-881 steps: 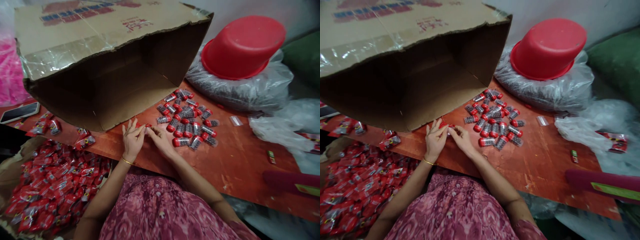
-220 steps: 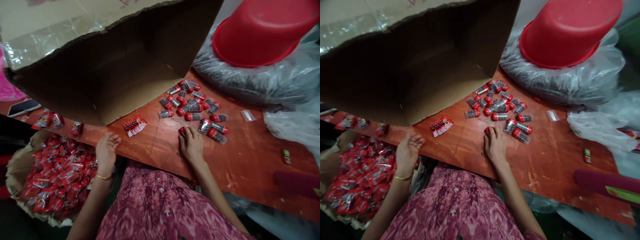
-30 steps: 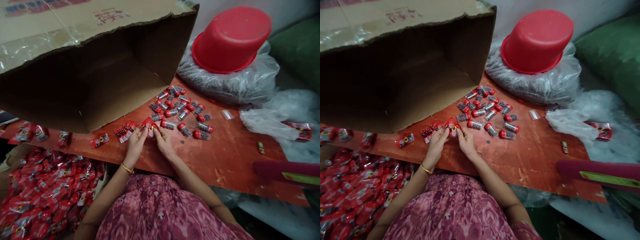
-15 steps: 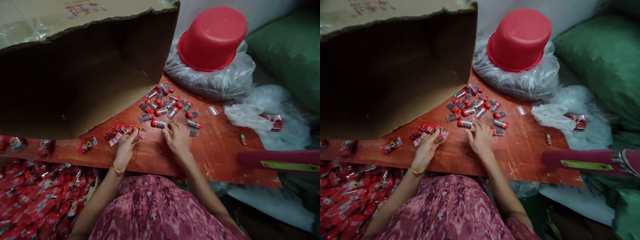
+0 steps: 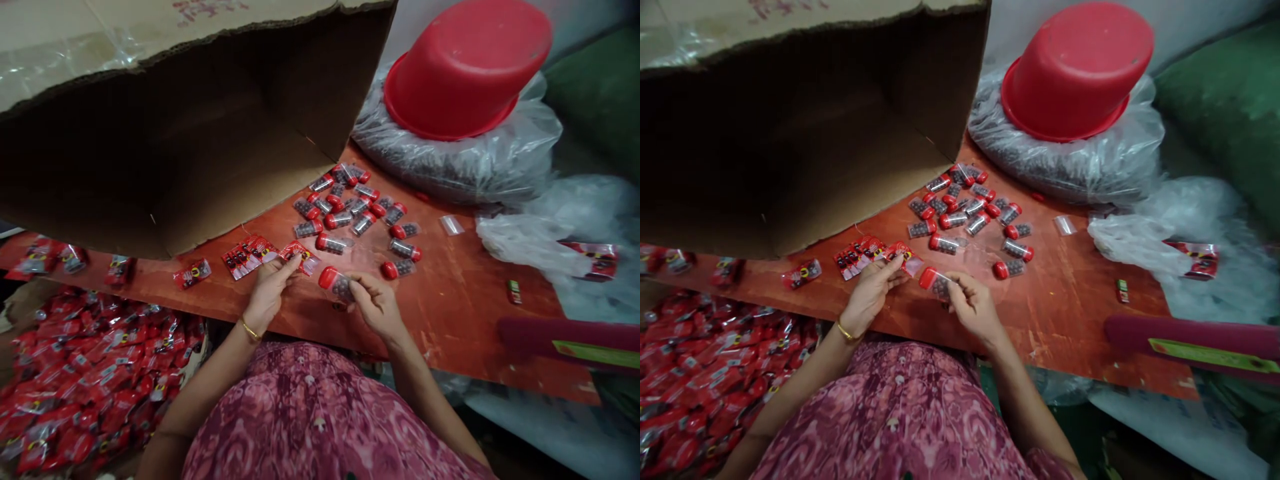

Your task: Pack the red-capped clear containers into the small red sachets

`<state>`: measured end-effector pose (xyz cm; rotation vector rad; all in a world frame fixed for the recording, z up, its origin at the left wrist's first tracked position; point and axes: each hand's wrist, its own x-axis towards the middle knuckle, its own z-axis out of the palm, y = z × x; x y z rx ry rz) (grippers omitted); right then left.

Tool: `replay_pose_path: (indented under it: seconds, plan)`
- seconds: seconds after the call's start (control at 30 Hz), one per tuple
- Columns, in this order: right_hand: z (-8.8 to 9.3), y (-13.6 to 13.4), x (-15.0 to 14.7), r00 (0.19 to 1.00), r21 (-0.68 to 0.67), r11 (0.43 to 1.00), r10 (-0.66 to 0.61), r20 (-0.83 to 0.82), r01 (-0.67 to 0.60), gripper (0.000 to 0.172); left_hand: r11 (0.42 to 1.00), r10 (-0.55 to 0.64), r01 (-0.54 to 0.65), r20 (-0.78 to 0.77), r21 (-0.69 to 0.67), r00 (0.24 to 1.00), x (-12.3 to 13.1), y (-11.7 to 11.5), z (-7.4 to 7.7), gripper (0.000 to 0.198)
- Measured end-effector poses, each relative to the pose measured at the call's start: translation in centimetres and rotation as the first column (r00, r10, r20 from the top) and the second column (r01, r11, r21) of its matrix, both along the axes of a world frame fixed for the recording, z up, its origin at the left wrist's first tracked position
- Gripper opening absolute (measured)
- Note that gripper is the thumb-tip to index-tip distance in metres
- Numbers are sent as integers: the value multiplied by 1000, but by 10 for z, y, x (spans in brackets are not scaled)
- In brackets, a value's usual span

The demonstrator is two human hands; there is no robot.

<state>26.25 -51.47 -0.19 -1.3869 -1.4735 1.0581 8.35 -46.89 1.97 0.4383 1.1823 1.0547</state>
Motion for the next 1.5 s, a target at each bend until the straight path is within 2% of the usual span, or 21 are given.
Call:
replay_pose_path:
  seconds: [0.13,0.27,0.43,0.6,0.67,0.77,0.87,0.93,1.03,1.1,1.2,1.27,1.37,1.43,1.5]
  plan:
    - [4,2,-9,999,31,998,46,24,-46,24,994,-81,83,-35,71,996,-1,-2,2,35]
    - [4,6,-13,997,-59,997,42,-72,-46,27,988,-124,131,-91,81,988,-4,-2,-3,36]
    - [4,3,-20,990,-88,996,0,-141,-13,27,981,-79,102,-137,168,987,-5,-3,-10,30]
    - [0,3,-24,987,-68,997,-57,-152,47,29,955,-92,154,-239,254,967,-4,-4,-6,23]
    - [-3,3,-27,984,-97,995,-35,-175,18,31,955,-66,122,-207,269,976,-2,-5,-6,22]
    - [-7,1,-36,971,-129,992,-37,-237,6,33,979,-27,43,-82,200,996,3,-7,-8,28]
    - [-11,-3,-46,961,-103,993,-90,-260,65,32,995,-36,29,67,96,997,9,-10,-11,36]
    - [-13,-4,-52,968,-44,991,-136,-210,129,31,996,-41,31,117,87,992,12,-11,-13,38]
    - [-15,-3,-57,980,-27,991,-132,-148,129,29,989,-16,-3,130,146,991,13,-11,-19,39]
    - [-16,-1,-58,968,-124,991,-84,-238,55,28,983,-12,-10,122,181,992,13,-12,-24,38]
    - [-19,3,-60,889,-236,971,-82,-450,-30,31,972,-107,82,108,221,988,12,-16,-32,37]
    - [-21,4,-63,874,-225,974,-116,-473,8,31,957,-168,135,108,258,980,12,-19,-34,35]
    - [-22,3,-66,918,-144,985,-144,-370,96,29,952,-167,130,115,277,979,11,-18,-32,35]
    - [-21,2,-65,928,-127,991,-95,-360,52,31,964,-135,105,113,243,984,10,-15,-30,39]
    - [-20,2,-63,910,-139,989,-18,-414,-44,35,978,-80,59,96,200,992,8,-12,-28,41]
